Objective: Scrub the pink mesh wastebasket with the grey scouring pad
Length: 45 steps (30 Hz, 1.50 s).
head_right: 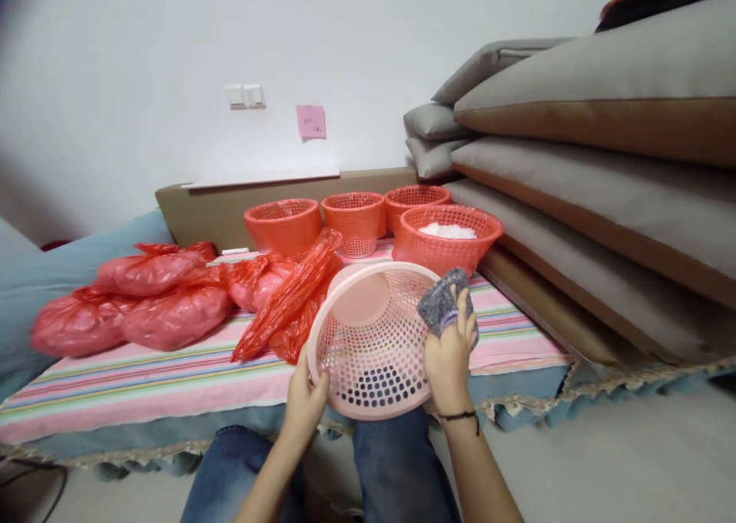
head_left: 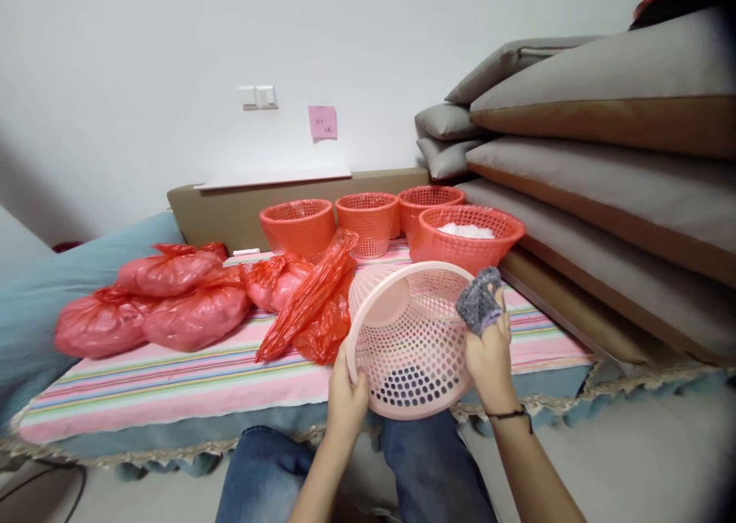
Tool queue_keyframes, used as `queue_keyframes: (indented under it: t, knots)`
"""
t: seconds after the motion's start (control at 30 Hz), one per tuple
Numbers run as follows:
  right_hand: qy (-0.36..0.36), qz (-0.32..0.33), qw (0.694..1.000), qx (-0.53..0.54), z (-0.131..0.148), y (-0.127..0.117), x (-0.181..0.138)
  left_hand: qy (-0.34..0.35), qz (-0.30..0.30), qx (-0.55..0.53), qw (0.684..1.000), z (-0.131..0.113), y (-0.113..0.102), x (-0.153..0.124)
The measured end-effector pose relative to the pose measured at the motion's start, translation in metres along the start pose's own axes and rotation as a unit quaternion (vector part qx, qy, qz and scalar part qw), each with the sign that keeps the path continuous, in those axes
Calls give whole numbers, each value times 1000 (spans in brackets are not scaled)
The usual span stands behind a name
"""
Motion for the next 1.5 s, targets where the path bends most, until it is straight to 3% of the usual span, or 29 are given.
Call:
queue_keyframes:
  t: [0.07,0.13,0.23,0.3,0.37,0.43,0.5,0.6,0.7,0.77,0.83,0.9,1.0,1.07,1.17,1.23,1.33,1.43,1.5]
  knots:
    - [-54,18,998,-13,25,-6,25,36,47,16,998,-17,-11,26]
    - [-157,64,985,-27,61,-9,39,57,88,42,994,-37,-22,50]
    - [-374,142,915,-51,112,-6,34,80,144,61,984,-60,-29,70]
    - [-443,166,879,-60,129,-2,26,84,161,60,981,-66,-30,74]
    - [-417,163,892,-68,128,-2,28,76,149,59,984,-63,-32,73]
    - [-327,136,932,-73,111,-4,37,57,123,53,989,-53,-35,68]
    - [-219,93,969,-59,84,-9,43,31,93,33,995,-39,-35,59]
    - [-76,38,996,8,32,-10,27,-20,56,-17,998,-11,-26,32]
    - [89,13,991,101,-21,2,-18,-64,22,-73,995,16,-7,-5]
    - [211,24,962,170,-49,13,-47,-74,-26,-82,994,27,1,-24]
    - [269,47,938,216,-61,18,-58,-72,-58,-72,993,28,2,-29]
    - [231,50,945,225,-52,12,-44,-58,-54,-55,995,19,-4,-17]
    - [32,33,988,150,-3,-11,1,-15,18,-22,999,-15,-18,20]
    - [-85,52,994,45,39,-22,25,16,81,18,996,-43,-24,45]
    - [-271,136,952,-36,93,-23,38,59,149,57,985,-75,-25,68]
    - [-343,167,923,-52,109,-19,37,73,160,65,982,-79,-23,71]
    - [-305,149,939,-56,98,-16,39,59,111,51,991,-61,-22,60]
    - [-168,95,980,-40,62,-20,39,19,59,1,998,-32,-18,36]
    - [-80,52,995,-28,33,-22,26,-15,54,-48,997,-16,-10,17]
Point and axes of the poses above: each hand's wrist, its own x-axis towards the middle knuckle, its own y-axis out of the palm, z = x × y, the point moved 3 cm from there along x, towards the middle knuckle, and after that the axes turned 3 degrees about -x, right-handed, at the moved point
